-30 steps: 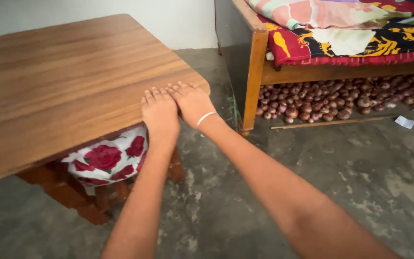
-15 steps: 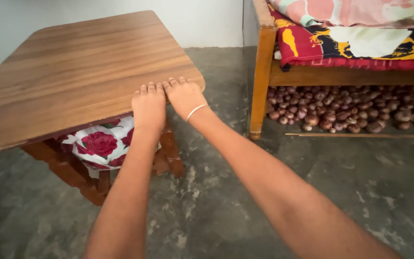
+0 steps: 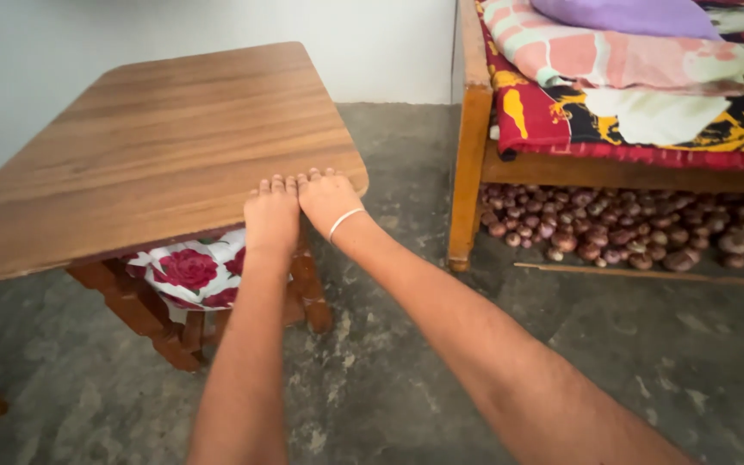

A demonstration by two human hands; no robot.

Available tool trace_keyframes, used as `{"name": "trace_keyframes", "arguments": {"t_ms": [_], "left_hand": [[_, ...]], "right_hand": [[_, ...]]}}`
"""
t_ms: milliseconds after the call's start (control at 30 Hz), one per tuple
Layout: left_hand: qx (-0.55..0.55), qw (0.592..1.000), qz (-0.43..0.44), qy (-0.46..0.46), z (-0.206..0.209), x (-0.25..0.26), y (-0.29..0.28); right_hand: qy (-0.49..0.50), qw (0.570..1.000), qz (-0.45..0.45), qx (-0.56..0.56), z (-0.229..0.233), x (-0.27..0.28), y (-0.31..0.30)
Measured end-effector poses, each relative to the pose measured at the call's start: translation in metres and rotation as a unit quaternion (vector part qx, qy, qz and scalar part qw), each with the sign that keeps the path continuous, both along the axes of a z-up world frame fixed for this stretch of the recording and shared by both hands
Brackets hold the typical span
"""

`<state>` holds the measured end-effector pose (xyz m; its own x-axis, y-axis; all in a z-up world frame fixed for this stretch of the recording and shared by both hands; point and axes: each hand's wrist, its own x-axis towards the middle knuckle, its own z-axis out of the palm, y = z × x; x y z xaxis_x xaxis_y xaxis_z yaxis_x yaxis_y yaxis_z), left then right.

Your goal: Carry a wooden tabletop across the room and place it on a wooden base to assemble a small table.

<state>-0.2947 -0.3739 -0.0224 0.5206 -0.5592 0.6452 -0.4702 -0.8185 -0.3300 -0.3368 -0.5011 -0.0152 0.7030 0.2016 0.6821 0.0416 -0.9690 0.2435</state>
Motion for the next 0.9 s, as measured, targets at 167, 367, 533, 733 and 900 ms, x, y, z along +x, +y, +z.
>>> {"name": "trace_keyframes", "arguments": {"t_ms": [167, 367, 533, 733, 900], "left_hand": [[-0.018, 1.0, 0.001, 0.0, -0.002, -0.004, -0.001], [-0.053, 0.998, 0.004, 0.033, -0.005, -0.02, -0.003], [-0.09, 0.994, 0.014, 0.058, -0.003, -0.052, 0.007], [-0.057, 0.997, 0.045, 0.018, -0.01, -0.052, -0.007], [-0.097, 0.994, 0.043, 0.031, -0.017, -0.059, -0.012]], "right_hand": [[-0.012, 1.0, 0.002, -0.013, 0.0, -0.004, 0.0], [0.004, 0.998, 0.017, -0.055, 0.006, -0.03, -0.001], [-0.007, 0.997, 0.037, -0.072, 0.005, -0.054, 0.009], [-0.027, 0.995, 0.057, -0.074, 0.006, -0.064, -0.006], [-0.01, 0.996, 0.051, -0.078, 0.0, -0.064, -0.008]]}}
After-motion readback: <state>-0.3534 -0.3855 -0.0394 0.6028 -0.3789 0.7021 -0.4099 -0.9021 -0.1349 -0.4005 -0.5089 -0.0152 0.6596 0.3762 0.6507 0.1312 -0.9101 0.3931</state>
